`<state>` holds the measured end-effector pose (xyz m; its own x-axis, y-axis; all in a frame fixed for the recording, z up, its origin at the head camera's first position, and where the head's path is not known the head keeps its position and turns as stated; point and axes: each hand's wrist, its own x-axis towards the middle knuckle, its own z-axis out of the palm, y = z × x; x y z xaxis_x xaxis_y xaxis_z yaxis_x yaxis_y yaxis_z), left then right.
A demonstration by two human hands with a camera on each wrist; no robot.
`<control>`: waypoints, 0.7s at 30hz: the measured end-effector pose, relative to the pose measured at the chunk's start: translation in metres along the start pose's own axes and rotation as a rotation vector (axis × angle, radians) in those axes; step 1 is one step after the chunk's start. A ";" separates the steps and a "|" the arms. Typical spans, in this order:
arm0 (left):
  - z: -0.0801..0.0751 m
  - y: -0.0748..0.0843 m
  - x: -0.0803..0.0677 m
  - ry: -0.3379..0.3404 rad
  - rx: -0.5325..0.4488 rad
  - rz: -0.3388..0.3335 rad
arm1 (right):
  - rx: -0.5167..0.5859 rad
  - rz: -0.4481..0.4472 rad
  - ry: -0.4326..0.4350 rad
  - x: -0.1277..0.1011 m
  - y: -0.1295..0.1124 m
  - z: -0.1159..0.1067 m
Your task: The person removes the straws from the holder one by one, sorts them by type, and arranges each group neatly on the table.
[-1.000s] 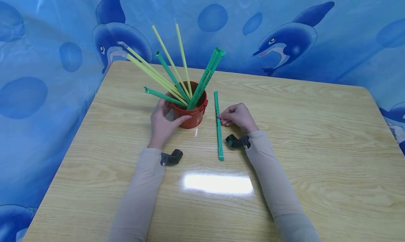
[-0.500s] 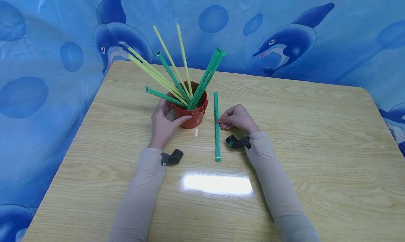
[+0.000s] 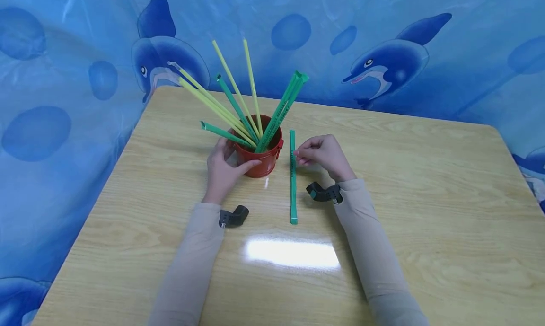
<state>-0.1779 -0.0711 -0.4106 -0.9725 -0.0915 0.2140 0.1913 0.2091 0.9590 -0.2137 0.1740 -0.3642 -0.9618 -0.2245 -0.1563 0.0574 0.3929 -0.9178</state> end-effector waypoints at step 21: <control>0.000 -0.002 -0.001 0.003 -0.013 0.010 | 0.244 -0.276 0.260 0.009 -0.048 0.022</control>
<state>-0.1778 -0.0715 -0.4128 -0.9702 -0.0925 0.2240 0.2026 0.1978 0.9591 -0.2192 0.1341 -0.3298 -0.9835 -0.0476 0.1745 -0.1791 0.1215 -0.9763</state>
